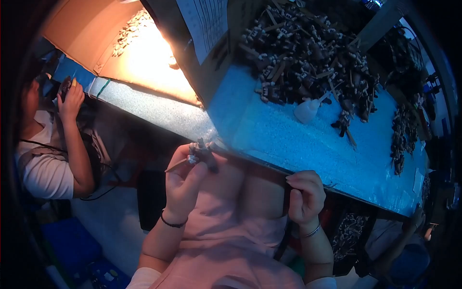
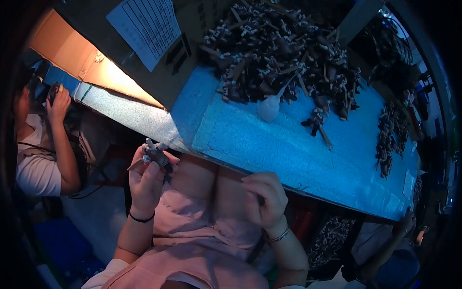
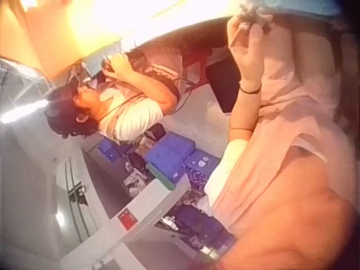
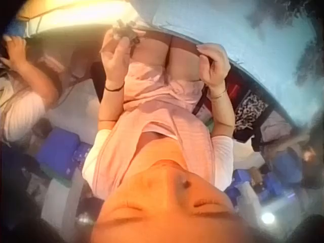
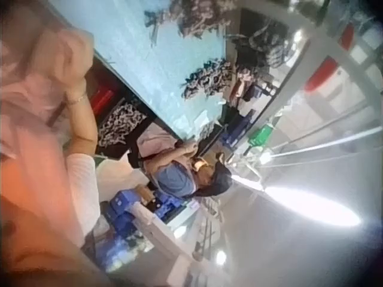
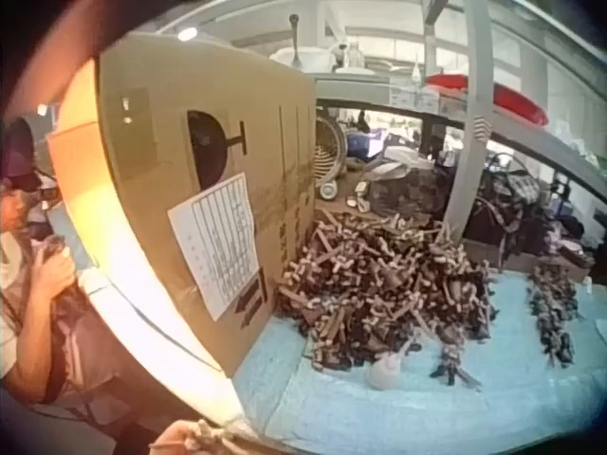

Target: The person assembles figurines by taking components from a lighted box and the table, applying adhesive from a squeeze bottle, and attaching the parts together by hand.

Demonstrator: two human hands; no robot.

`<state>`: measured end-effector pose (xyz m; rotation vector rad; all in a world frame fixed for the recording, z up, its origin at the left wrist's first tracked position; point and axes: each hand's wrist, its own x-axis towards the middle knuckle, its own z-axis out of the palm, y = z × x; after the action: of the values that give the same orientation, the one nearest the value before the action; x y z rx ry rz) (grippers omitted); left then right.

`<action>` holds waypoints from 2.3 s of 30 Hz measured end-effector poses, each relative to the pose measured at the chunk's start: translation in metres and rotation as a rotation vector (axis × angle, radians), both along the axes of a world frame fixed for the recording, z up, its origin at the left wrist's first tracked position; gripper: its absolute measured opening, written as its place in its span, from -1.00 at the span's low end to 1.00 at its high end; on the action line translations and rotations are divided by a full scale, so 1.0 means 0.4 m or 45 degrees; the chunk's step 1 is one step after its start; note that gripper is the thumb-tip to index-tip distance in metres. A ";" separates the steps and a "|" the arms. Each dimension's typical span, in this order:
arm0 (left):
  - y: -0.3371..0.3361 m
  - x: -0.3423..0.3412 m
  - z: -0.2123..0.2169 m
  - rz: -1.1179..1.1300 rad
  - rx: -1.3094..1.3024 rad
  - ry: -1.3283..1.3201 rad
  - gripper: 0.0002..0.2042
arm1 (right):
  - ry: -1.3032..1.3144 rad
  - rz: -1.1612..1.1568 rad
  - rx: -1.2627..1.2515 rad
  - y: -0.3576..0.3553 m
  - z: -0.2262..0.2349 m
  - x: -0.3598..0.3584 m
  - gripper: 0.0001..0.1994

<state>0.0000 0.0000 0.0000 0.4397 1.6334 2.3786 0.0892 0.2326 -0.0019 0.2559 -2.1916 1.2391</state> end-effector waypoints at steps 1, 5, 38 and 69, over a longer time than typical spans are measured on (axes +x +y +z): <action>-0.004 0.004 0.009 -0.005 -0.015 0.018 -0.62 | -0.008 -0.003 0.028 0.000 0.007 0.013 -0.91; -0.009 0.014 -0.014 0.048 -0.013 0.013 -0.62 | -0.071 -0.070 0.051 0.021 -0.021 0.044 -0.92; -0.201 0.060 0.044 0.740 0.218 0.086 -0.87 | -0.163 -0.499 1.362 -0.484 0.050 -0.707 -0.81; 0.066 0.042 0.081 -0.435 0.384 -0.031 -0.75 | -0.089 0.360 -0.151 -0.076 0.198 -0.138 -0.75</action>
<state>0.0167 0.0264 0.0325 0.6790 1.0836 2.3527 0.0341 0.2022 0.0771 0.4941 -2.1850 1.5472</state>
